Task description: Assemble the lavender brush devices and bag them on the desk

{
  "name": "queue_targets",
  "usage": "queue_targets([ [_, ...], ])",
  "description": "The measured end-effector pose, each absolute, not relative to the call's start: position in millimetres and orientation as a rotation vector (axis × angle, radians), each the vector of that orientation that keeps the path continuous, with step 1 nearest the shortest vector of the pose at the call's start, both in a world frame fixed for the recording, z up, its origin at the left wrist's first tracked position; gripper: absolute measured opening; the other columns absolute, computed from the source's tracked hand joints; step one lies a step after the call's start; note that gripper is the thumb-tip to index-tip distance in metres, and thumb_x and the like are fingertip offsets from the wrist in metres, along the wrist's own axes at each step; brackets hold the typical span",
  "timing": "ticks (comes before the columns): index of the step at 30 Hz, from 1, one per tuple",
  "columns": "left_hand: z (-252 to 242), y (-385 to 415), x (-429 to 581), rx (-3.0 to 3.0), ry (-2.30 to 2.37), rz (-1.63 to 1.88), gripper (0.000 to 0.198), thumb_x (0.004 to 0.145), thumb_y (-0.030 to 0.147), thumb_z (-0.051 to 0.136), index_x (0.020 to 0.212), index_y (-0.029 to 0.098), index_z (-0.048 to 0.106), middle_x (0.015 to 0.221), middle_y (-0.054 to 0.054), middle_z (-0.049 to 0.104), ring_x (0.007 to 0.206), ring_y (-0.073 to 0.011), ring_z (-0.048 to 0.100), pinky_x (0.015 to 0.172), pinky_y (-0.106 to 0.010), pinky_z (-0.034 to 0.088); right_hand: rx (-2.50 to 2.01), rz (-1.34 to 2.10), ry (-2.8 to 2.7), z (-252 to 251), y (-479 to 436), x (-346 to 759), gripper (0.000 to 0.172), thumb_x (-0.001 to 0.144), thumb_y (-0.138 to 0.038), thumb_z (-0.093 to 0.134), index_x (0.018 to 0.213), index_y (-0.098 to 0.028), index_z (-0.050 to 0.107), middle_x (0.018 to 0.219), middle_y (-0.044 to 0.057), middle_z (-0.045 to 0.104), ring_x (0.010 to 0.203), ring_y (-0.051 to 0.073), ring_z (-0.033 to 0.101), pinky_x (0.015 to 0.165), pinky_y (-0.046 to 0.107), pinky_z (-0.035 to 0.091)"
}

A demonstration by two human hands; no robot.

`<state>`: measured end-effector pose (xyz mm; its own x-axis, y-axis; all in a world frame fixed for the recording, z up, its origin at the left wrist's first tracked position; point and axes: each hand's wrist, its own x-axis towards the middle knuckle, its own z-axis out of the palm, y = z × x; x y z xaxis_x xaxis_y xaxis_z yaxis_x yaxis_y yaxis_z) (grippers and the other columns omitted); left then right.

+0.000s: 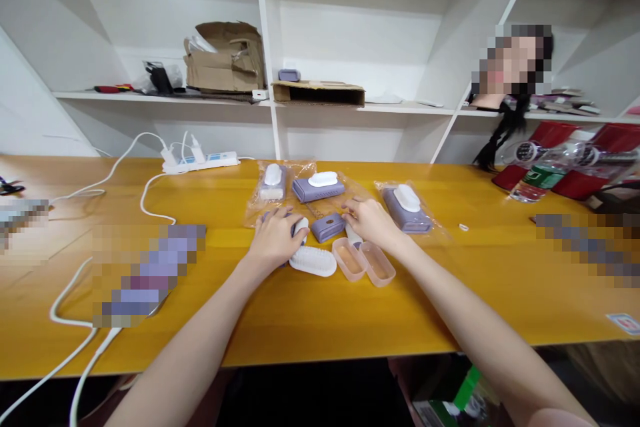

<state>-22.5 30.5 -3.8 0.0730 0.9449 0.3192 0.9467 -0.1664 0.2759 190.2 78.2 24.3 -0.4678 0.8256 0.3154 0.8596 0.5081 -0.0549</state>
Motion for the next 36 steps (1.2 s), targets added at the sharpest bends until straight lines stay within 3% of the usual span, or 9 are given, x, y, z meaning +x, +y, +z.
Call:
queue_targets([
  [7, -9, 31, -22, -2.341, -2.012, -0.624, 0.031, 0.085, 0.036, 0.049, 0.107, 0.026, 0.069, 0.136, -0.009, 0.055, 0.126, -0.0332, 0.046, 0.101, -0.059, 0.035, -1.14, 0.16, -2.692, 15, 82, 168, 0.046, 0.084, -0.041, 0.06, 0.123, -0.018, 0.058, 0.118, 0.013, 0.064, 0.105, 0.026, 0.061, 0.086, 0.035, 0.045],
  [12, -7, 27, -19, -2.371, -1.999, -0.619, 0.032, 0.085, 0.037, 0.049, 0.107, 0.023, 0.069, 0.135, -0.009, 0.055, 0.126, -0.0344, 0.046, 0.103, -0.06, 0.032, -1.125, 0.244, -2.695, 21, 88, 172, 0.044, 0.088, -0.044, 0.052, 0.124, -0.019, 0.059, 0.123, 0.011, 0.064, 0.111, 0.027, 0.06, 0.093, 0.036, 0.044],
  [16, -3, 24, -15, -2.41, -2.001, -0.594, 0.033, 0.085, 0.036, 0.049, 0.108, 0.022, 0.068, 0.136, -0.011, 0.054, 0.128, -0.0365, 0.043, 0.105, -0.062, 0.028, -1.347, 0.024, -2.589, 36, 115, 173, 0.041, 0.087, -0.037, 0.054, 0.125, -0.022, 0.058, 0.127, 0.009, 0.062, 0.117, 0.026, 0.058, 0.097, 0.035, 0.043],
  [22, -7, 25, -17, -2.388, -2.026, -0.636, 0.034, 0.085, 0.036, 0.05, 0.112, 0.022, 0.066, 0.137, -0.011, 0.052, 0.129, -0.0376, 0.041, 0.105, -0.063, 0.027, -1.556, -0.13, -2.506, 39, 160, 153, 0.056, 0.08, -0.01, 0.051, 0.135, -0.013, 0.047, 0.132, 0.021, 0.054, 0.117, 0.035, 0.056, 0.092, 0.045, 0.045],
  [26, -11, 26, -17, -2.378, -2.021, -0.658, 0.032, 0.084, 0.035, 0.052, 0.111, 0.024, 0.066, 0.136, -0.01, 0.054, 0.13, -0.0362, 0.041, 0.106, -0.061, 0.026, -1.51, -0.217, -2.575, 32, 172, 132, 0.085, 0.073, 0.0, 0.05, 0.15, -0.023, 0.021, 0.156, 0.015, 0.021, 0.139, 0.043, 0.025, 0.103, 0.061, 0.031],
  [28, -11, 26, -17, -2.38, -2.017, -0.655, 0.032, 0.084, 0.034, 0.052, 0.111, 0.024, 0.066, 0.135, -0.01, 0.055, 0.129, -0.0361, 0.041, 0.106, -0.061, 0.026, -1.418, -0.292, -2.703, 26, 177, 122, 0.091, 0.071, 0.0, 0.052, 0.151, -0.027, 0.016, 0.159, 0.01, 0.014, 0.142, 0.043, 0.01, 0.107, 0.065, 0.02],
  [30, -10, 25, -17, -2.383, -2.015, -0.655, 0.032, 0.084, 0.035, 0.051, 0.111, 0.024, 0.066, 0.134, -0.01, 0.055, 0.128, -0.0356, 0.042, 0.106, -0.061, 0.027, -1.32, -0.407, -2.809, 21, 181, 115, 0.086, 0.073, -0.002, 0.052, 0.15, -0.024, 0.02, 0.155, 0.012, 0.025, 0.141, 0.043, 0.014, 0.107, 0.066, 0.017],
  [33, -10, 25, -17, -2.385, -2.014, -0.662, 0.033, 0.085, 0.036, 0.05, 0.111, 0.024, 0.066, 0.132, -0.009, 0.057, 0.128, -0.0344, 0.043, 0.105, -0.06, 0.028, -1.242, -0.521, -2.836, 16, 182, 111, 0.07, 0.076, -0.005, 0.051, 0.143, -0.018, 0.036, 0.137, 0.016, 0.048, 0.131, 0.04, 0.034, 0.103, 0.062, 0.025],
  [36, -12, 26, -17, -2.386, -2.01, -0.684, 0.031, 0.084, 0.036, 0.052, 0.109, 0.025, 0.066, 0.131, -0.009, 0.057, 0.128, -0.034, 0.043, 0.106, -0.06, 0.028, -1.185, -0.571, -2.832, 15, 179, 114, 0.063, 0.077, -0.006, 0.049, 0.138, -0.014, 0.04, 0.128, 0.018, 0.053, 0.12, 0.036, 0.044, 0.099, 0.055, 0.033],
])
